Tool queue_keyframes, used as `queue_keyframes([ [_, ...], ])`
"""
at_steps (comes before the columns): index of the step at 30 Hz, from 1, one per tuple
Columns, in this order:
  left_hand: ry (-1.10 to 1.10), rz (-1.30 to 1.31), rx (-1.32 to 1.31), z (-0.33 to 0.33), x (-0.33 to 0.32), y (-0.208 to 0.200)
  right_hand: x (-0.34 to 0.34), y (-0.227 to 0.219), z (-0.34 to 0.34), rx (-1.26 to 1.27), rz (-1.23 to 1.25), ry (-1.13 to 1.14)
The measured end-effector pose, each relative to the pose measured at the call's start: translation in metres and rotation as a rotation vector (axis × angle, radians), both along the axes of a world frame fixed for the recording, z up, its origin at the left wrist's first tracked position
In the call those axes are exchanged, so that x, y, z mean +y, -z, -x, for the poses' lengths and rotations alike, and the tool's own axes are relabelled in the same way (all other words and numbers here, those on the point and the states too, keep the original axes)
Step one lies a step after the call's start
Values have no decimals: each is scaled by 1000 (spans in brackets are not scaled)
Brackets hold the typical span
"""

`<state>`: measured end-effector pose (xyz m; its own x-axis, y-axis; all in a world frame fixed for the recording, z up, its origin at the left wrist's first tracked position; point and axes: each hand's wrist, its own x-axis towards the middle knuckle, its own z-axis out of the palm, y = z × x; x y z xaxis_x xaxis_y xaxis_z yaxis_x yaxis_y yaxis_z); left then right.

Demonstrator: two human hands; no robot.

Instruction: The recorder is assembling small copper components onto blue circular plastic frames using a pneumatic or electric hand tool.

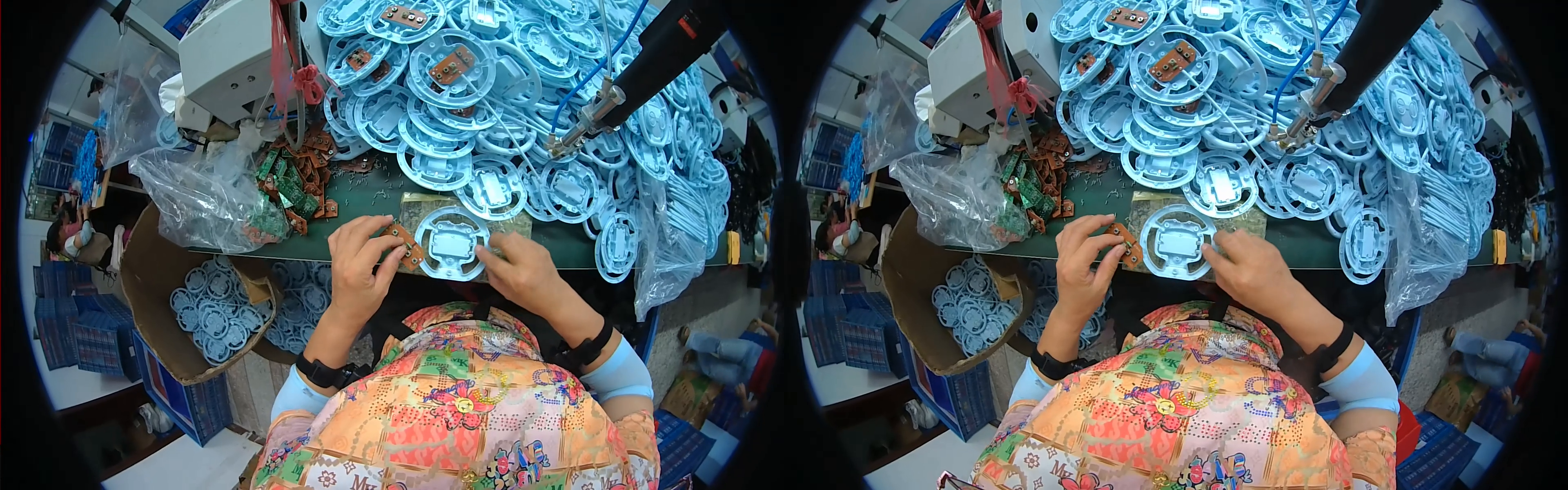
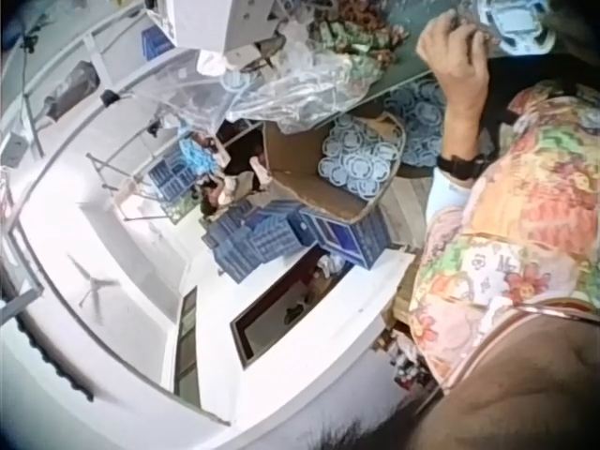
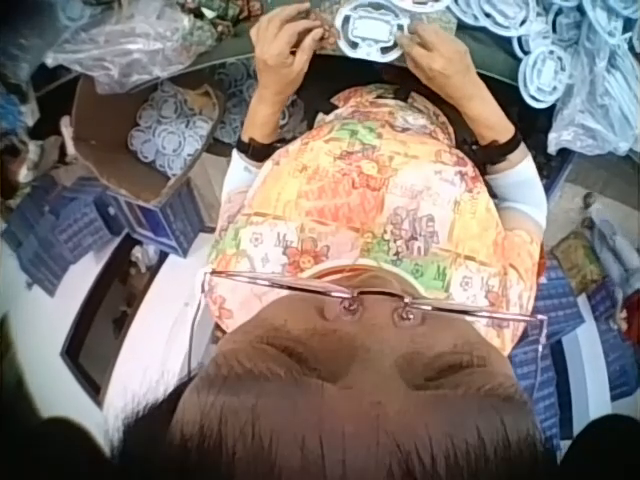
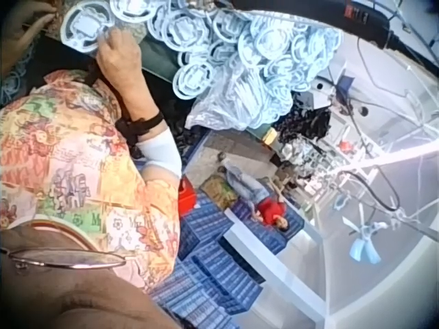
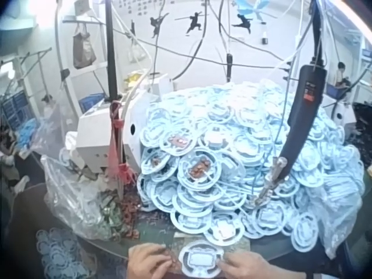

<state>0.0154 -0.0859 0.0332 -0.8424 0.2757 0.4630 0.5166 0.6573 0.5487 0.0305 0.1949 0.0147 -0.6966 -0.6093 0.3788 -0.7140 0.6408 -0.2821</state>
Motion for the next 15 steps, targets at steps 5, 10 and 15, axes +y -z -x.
queue_keyframes([
  [5,53,53,3,-1,3,8,-15,-16,-4,-102,143,-22],
  [10,82,86,23,2,5,11,-6,5,-2,-23,74,-17],
  [15,114,109,49,8,16,8,-7,4,-7,25,41,-34],
])
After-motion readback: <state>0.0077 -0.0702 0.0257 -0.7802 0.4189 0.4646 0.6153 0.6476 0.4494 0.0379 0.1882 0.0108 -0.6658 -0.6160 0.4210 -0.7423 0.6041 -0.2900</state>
